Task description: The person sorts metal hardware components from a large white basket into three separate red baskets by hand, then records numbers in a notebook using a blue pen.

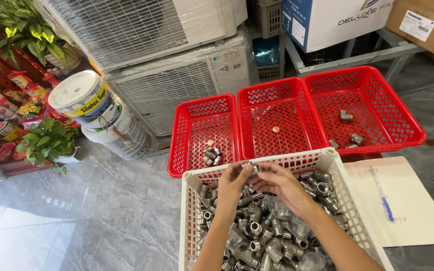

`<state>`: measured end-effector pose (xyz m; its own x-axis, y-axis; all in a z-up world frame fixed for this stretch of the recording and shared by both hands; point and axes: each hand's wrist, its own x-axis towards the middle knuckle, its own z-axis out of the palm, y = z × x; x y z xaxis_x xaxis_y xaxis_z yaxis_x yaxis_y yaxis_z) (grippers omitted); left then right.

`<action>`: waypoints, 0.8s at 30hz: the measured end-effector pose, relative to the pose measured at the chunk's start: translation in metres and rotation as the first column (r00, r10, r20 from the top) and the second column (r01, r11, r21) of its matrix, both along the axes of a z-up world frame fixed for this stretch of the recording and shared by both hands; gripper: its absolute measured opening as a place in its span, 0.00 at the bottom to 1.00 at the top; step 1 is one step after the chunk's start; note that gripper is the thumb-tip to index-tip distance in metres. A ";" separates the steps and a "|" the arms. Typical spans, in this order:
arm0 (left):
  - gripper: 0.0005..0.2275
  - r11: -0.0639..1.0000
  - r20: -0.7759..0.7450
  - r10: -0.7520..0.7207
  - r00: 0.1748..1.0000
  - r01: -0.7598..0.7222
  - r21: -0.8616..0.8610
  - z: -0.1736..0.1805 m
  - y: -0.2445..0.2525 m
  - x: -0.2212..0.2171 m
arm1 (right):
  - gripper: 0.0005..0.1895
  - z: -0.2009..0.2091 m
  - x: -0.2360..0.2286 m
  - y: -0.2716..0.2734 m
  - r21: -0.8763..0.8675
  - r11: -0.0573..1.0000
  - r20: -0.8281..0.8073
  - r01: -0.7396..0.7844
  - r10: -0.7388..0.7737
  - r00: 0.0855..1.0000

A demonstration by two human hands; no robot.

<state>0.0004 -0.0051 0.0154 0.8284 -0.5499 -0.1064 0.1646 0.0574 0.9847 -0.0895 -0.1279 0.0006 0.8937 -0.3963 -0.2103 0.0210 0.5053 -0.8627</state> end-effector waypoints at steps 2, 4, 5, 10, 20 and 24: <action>0.16 1.000 -0.018 -0.009 1.000 0.009 0.014 0.004 0.001 -0.001 | 0.27 0.002 -0.001 0.000 -0.026 1.000 -0.003 -0.004 0.004 1.000; 0.16 1.000 -0.062 -0.011 0.998 0.012 0.018 0.006 0.003 0.001 | 0.24 0.000 0.000 -0.001 -0.032 0.999 0.003 0.011 -0.011 1.000; 0.16 1.000 -0.062 -0.012 0.998 0.013 0.018 0.004 0.002 0.002 | 0.24 -0.002 0.000 -0.003 -0.033 0.999 0.003 0.012 -0.012 1.000; 0.17 0.998 -0.132 -0.014 0.991 0.005 -0.070 -0.013 -0.004 0.007 | 0.22 -0.010 0.002 -0.008 -0.019 0.999 0.030 0.034 -0.033 0.999; 0.17 0.985 -0.120 -0.044 0.992 0.022 -0.173 -0.011 -0.003 0.003 | 0.24 -0.018 0.003 -0.010 0.032 0.997 0.047 0.069 -0.070 0.996; 0.15 0.984 -0.031 -0.091 0.995 0.085 -0.154 -0.007 -0.003 0.000 | 0.24 -0.019 0.003 -0.010 0.042 0.995 0.063 0.091 -0.094 0.994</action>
<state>0.0003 -0.0085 0.0081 0.7732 -0.6324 -0.0466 0.2128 0.1896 0.9585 -0.0864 -0.1381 -0.0183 0.8659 -0.4705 -0.1698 0.1246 0.5317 -0.8377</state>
